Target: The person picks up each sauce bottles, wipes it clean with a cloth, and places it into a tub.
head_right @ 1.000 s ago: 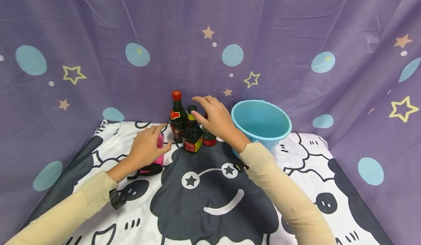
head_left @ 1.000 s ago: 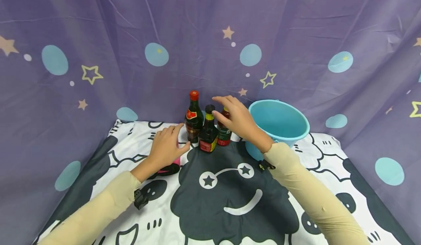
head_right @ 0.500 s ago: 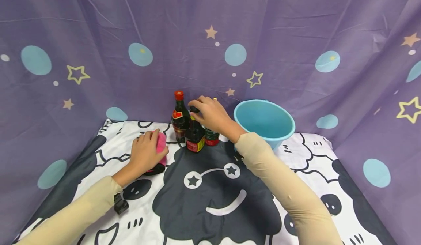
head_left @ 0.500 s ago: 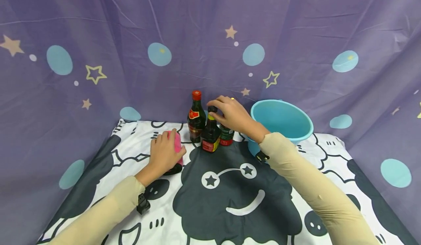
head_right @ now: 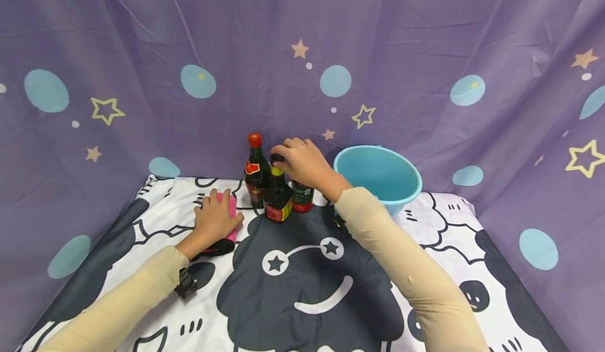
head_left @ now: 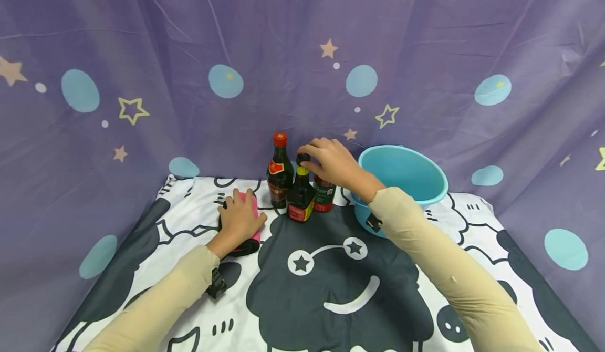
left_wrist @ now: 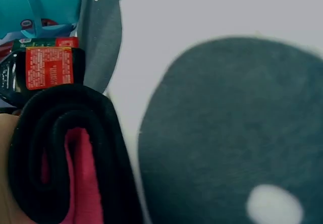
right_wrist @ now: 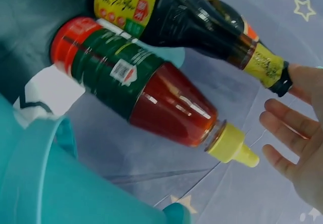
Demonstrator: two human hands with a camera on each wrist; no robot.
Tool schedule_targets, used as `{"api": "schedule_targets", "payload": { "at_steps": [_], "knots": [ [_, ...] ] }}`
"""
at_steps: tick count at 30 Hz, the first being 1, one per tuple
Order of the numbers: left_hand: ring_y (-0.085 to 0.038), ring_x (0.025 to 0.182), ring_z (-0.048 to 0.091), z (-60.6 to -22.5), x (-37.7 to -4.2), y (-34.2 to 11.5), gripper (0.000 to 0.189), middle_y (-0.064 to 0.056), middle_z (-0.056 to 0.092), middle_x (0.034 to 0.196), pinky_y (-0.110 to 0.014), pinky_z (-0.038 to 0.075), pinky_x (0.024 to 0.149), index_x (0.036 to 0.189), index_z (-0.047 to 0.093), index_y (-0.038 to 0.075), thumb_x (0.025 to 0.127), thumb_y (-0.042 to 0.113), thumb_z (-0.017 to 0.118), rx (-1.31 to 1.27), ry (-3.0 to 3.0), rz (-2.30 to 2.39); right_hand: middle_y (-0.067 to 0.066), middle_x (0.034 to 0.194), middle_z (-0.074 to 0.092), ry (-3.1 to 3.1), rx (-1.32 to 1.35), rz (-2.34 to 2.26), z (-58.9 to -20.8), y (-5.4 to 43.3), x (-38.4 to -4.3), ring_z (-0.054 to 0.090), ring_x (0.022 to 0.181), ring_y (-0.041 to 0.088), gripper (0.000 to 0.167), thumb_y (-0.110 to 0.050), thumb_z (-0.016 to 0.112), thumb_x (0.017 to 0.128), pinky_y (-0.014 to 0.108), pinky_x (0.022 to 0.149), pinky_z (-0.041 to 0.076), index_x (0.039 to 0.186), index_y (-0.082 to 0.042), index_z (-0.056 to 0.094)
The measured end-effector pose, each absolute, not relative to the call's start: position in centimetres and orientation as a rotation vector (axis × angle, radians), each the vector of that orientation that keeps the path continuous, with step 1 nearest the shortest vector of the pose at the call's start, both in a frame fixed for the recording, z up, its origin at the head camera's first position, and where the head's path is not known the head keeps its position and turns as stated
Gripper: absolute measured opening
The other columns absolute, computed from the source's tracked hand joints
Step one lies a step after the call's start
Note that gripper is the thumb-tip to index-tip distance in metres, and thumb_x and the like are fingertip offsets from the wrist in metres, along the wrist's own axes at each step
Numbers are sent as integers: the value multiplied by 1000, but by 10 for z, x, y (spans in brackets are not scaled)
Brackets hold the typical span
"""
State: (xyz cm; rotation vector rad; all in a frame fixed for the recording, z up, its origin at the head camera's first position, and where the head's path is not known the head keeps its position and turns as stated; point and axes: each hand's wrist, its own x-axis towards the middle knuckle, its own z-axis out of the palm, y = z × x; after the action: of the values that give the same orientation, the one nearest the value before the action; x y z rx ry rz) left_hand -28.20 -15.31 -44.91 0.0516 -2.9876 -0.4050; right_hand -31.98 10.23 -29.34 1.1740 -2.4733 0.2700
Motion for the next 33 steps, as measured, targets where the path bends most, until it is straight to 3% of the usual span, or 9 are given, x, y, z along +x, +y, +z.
{"api": "schedule_targets", "payload": {
  "at_steps": [9, 13, 19, 27, 33],
  "knots": [
    [-64, 137, 24, -458, -281, -158, 86, -33, 22, 156, -82, 31, 97, 155, 32, 4, 89, 49, 65, 137, -3022, -453, 8, 110, 71, -2373, 1210, 163, -305, 105, -324, 64, 99, 27, 32, -27, 64, 101, 46, 93, 48, 127, -10, 70],
    [-67, 133, 27, -459, -280, -158, 88, -35, 19, 155, -79, 35, 94, 158, 30, 7, 89, 49, 64, 191, -3045, -498, 8, 108, 70, -2313, 1230, 147, -307, 105, -325, 63, 97, 27, 30, -25, 65, 100, 45, 92, 48, 124, -8, 71],
    [-62, 128, 33, -459, -280, -161, 88, -39, 28, 144, -73, 39, 94, 157, 32, 8, 85, 45, 67, 194, -3014, -561, 8, 105, 70, -2238, 1266, 128, -308, 105, -325, 63, 95, 26, 26, -22, 67, 99, 44, 89, 48, 119, -7, 73],
    [-58, 125, 35, -462, -283, -169, 94, -36, 37, 141, -70, 46, 86, 154, 38, 7, 75, 47, 72, 50, -3000, -553, 10, 107, 70, -2299, 1288, 221, -303, 106, -328, 63, 95, 28, 23, -20, 68, 98, 44, 84, 48, 116, -6, 73],
    [-58, 120, 39, -462, -284, -170, 90, -37, 41, 135, -66, 49, 86, 149, 44, 2, 72, 37, 75, -17, -2904, -630, 9, 108, 74, -2413, 1287, 224, -295, 102, -332, 67, 97, 27, 28, -26, 70, 97, 46, 89, 50, 117, -8, 72]
  ]
}}
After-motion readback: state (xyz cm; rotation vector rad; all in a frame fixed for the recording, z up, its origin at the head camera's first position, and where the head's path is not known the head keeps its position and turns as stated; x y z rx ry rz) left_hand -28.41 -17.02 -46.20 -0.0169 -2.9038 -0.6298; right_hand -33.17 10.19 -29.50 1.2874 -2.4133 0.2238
